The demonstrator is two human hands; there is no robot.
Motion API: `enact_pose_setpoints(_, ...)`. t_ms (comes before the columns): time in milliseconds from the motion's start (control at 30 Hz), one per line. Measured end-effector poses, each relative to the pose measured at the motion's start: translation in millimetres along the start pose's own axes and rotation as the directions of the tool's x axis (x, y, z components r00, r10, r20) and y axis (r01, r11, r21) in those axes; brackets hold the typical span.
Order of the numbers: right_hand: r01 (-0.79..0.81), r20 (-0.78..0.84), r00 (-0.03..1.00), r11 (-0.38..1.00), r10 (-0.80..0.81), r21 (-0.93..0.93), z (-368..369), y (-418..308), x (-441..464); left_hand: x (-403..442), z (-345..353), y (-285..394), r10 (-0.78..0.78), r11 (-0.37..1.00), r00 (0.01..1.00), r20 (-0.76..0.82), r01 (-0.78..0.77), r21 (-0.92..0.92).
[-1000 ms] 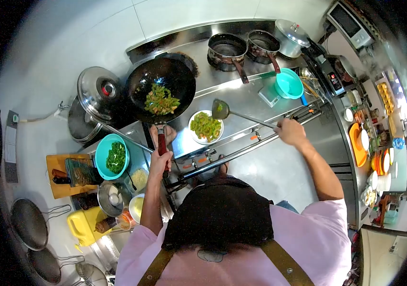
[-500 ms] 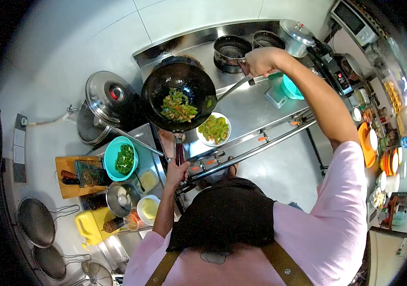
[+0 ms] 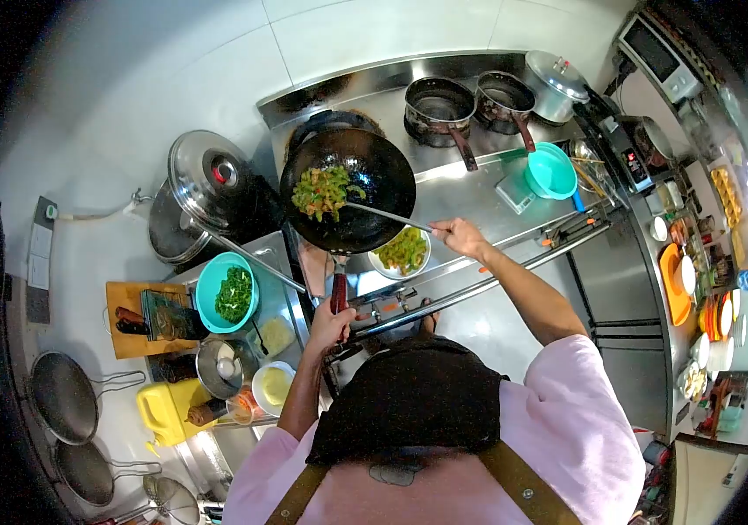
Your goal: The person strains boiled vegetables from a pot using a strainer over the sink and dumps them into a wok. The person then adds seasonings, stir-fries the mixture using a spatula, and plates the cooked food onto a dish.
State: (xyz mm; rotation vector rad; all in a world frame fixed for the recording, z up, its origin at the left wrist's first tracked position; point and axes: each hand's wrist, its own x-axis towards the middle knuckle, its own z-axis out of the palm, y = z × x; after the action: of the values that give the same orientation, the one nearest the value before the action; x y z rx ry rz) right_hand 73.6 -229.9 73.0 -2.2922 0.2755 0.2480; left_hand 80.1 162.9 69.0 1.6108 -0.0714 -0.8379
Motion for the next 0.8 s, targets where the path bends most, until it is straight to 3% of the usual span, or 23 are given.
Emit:
enact_pose_setpoints(133, -0.086, 0.014, 0.996, 0.996, 0.086, 0.021, -14, 5, -9, -2, 0, 4, 0.001, 0.998, 1.000, 0.025, 0.000, -0.060)
enact_pose_setpoints(233, -0.034, 0.012, 0.999, 0.994, 0.033, 0.104, -33, 9, -19, -1, 0, 8, 0.026, 0.995, 0.999, 0.034, -0.023, -0.102)
enact_pose_setpoints(367, -0.013, 0.006, 1.000, 1.000, 0.013, 0.028, -61, 8, -35, 3, -3, 11, 0.045, 0.992, 0.999, 0.012, -0.043, -0.120)
enact_pose_setpoints(467, -0.102, 0.029, 0.995, 0.992, 0.100, 0.080, -79, 14, -50, 9, -8, 8, 0.062, 0.989, 0.998, 0.015, -0.059, -0.132)
enact_pose_setpoints(500, -0.009, 0.008, 1.000, 0.997, 0.008, 0.077, -84, 15, -57, 11, -10, 7, 0.073, 0.987, 0.997, 0.015, -0.070, -0.142)
enact_pose_setpoints(600, -0.125, 0.031, 0.992, 0.991, 0.124, 0.038, -105, -7, -89, 18, -16, 6, 0.064, 0.989, 0.998, -0.028, -0.067, -0.134)
enact_pose_setpoints(733, -0.227, 0.028, 0.974, 0.971, 0.225, 0.072, -120, 17, -123, 24, -26, 14, 0.031, 0.997, 0.996, -0.084, -0.037, -0.073)
enact_pose_setpoints(800, -0.182, 0.017, 0.983, 0.983, 0.182, 0.033, -123, 30, -137, 28, -31, 15, 0.039, 0.996, 0.993, -0.111, -0.047, -0.072)
